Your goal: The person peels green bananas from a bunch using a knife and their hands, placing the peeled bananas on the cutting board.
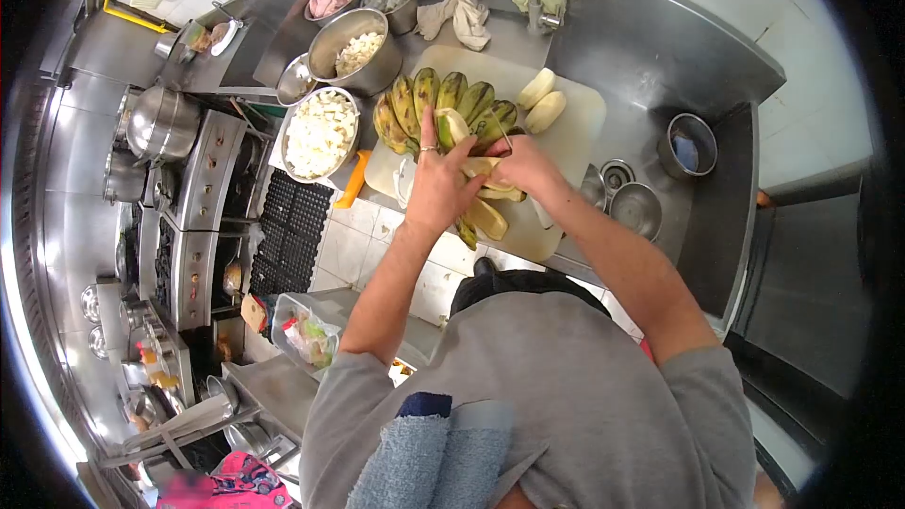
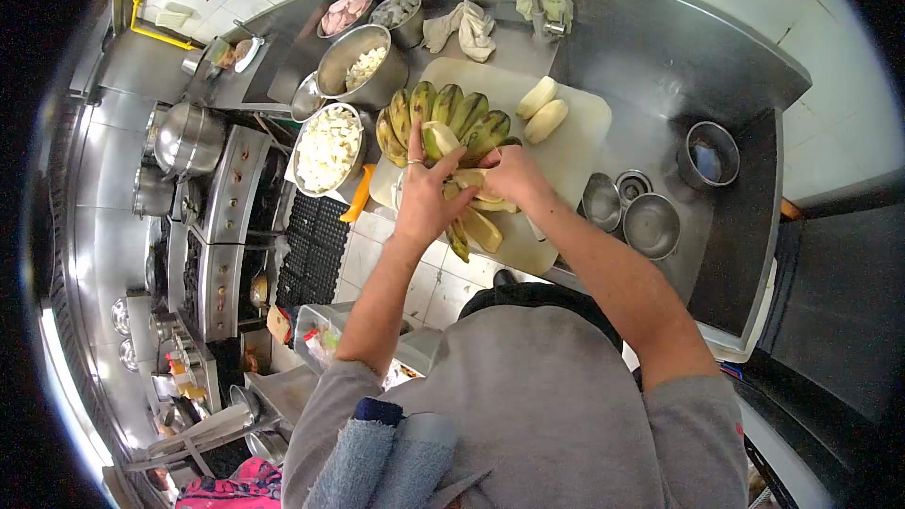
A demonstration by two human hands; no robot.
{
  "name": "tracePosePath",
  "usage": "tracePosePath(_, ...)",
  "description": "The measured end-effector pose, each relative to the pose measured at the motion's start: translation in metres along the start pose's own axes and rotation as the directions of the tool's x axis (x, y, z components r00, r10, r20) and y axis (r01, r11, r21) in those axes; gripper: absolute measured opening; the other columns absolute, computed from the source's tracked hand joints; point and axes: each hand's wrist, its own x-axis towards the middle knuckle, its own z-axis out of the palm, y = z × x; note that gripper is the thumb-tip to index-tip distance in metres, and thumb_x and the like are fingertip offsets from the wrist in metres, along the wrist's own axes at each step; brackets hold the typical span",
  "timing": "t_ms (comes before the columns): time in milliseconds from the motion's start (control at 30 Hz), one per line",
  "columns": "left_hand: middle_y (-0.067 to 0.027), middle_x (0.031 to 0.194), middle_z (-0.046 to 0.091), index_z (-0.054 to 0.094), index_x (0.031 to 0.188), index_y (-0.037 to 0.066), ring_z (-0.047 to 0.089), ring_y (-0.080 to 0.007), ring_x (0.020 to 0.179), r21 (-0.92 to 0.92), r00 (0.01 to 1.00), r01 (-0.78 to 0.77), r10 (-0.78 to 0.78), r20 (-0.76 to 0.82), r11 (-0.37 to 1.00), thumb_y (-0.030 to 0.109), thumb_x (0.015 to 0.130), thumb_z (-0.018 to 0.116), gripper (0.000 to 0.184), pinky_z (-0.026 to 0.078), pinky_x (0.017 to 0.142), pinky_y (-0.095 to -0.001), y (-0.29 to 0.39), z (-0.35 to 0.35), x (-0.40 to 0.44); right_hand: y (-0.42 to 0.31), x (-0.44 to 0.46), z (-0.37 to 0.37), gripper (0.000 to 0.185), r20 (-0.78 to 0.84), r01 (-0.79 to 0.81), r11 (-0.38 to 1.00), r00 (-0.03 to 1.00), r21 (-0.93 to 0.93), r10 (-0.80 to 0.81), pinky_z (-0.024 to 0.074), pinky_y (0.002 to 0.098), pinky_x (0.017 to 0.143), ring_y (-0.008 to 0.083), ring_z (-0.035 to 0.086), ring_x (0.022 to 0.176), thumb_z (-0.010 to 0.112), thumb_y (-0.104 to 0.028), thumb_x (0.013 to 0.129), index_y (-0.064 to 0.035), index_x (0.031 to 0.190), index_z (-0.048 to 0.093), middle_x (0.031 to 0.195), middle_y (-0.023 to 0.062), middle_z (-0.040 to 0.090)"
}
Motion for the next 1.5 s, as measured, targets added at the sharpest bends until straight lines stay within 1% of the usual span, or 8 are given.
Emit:
tracePosePath(200,-0.0336,0.152,0.02,0.061,0.131,0.012,0.064,-0.0376,0.109,-0.066,0.991,0.082,-0.074,0.108,0.994,0.012,0.067,0.086,0.069,0.054,0.096,-0.0415,-0.014,0.0,-0.003,-0.021,-0.021,-0.004,0.023,-0.084,-0.002,1.0,0.996,0.025,0.004,0.0539,0.0346,0.071,0.0236,0.071,0.077,0.073,-0.007,0.067,-0.0003,0.088,0.075,0.082,0.0147,0.073)
tracePosePath(300,-0.0337,0.149,0.026,0.058,0.135,0.014,0.065,-0.0359,0.107,-0.106,0.997,0.056,-0.051,0.049,0.993,0.012,0.068,0.086,0.073,0.055,0.094,-0.0403,-0.017,0.005,-0.006,-0.022,-0.03,0.0,0.024,-0.173,-0.001,0.997,0.985,0.074,0.014,0.0537,0.0338,0.07,0.0224,0.07,0.075,0.074,-0.006,0.065,0.0004,0.089,0.074,0.081,0.0137,0.073)
tracePosePath(533,-0.0341,0.149,0.024,0.057,0.135,0.018,0.064,-0.0428,0.104,-0.164,0.995,0.038,-0.023,0.092,0.986,0.013,0.07,0.085,0.071,0.053,0.094,-0.0432,-0.028,0.002,-0.004,-0.012,-0.032,-0.001,0.027,-0.165,-0.017,0.983,0.985,0.182,0.048,0.0531,0.0321,0.07,0.0195,0.07,0.076,0.079,-0.01,0.063,-0.0004,0.088,0.073,0.082,0.0113,0.073)
tracePosePath(667,-0.0332,0.144,0.028,0.058,0.134,0.018,0.062,-0.0442,0.103,-0.121,0.992,-0.007,0.022,0.126,0.993,0.009,0.072,0.082,0.067,0.053,0.092,-0.0438,-0.027,-0.004,0.0,-0.012,-0.018,-0.016,0.031,-0.006,0.116,0.988,0.993,-0.105,-0.118,0.0529,0.0338,0.071,0.0218,0.069,0.076,0.081,-0.013,0.063,0.0002,0.089,0.07,0.083,0.0119,0.072)
tracePosePath(833,-0.0302,0.144,0.031,0.06,0.133,0.019,0.062,-0.0422,0.106,-0.308,0.99,0.038,0.006,0.14,0.951,-0.003,0.076,0.074,0.062,0.054,0.091,-0.0413,-0.052,0.003,-0.004,-0.054,-0.043,-0.023,0.034,0.024,0.32,0.798,0.933,-0.511,-0.359,0.053,0.0385,0.073,0.0303,0.067,0.078,0.081,-0.015,0.065,0.0012,0.092,0.067,0.085,0.0137,0.07)
tracePosePath(1033,-0.0258,0.144,0.035,0.062,0.131,0.02,0.064,-0.032,0.109,-0.504,0.991,0.123,-0.079,0.108,0.855,-0.01,0.079,0.068,0.061,0.057,0.087,-0.0354,-0.069,0.007,-0.008,-0.029,-0.024,-0.026,0.026,0.25,0.705,0.552,0.69,-0.446,-0.679,0.0525,0.043,0.076,0.0319,0.066,0.088,0.072,-0.018,0.075,-0.0067,0.098,0.069,0.092,0.0118,0.069)
tracePosePath(1267,-0.024,0.146,0.035,0.062,0.132,0.024,0.069,-0.0276,0.098,-0.53,0.99,0.13,-0.076,0.122,0.838,-0.006,0.082,0.07,0.059,0.059,0.083,-0.0333,-0.071,0.0,-0.004,-0.05,-0.019,-0.022,0.025,0.48,0.759,0.345,0.628,-0.552,-0.612,0.054,0.0432,0.071,0.0329,0.065,0.079,0.07,-0.018,0.078,-0.0065,0.1,0.064,0.08,0.0117,0.062)
tracePosePath(1500,-0.018,0.14,0.042,0.061,0.133,0.024,0.063,-0.0292,0.108,-0.521,0.992,0.062,0.008,0.13,0.851,-0.006,0.08,0.072,0.062,0.054,0.093,-0.035,-0.084,0.001,0.001,-0.043,-0.016,-0.011,0.018,0.469,0.732,0.253,0.622,-0.633,-0.627,0.055,0.0434,0.067,0.0342,0.066,0.074,0.068,-0.015,0.08,-0.0031,0.091,0.059,0.078,0.0144,0.062)
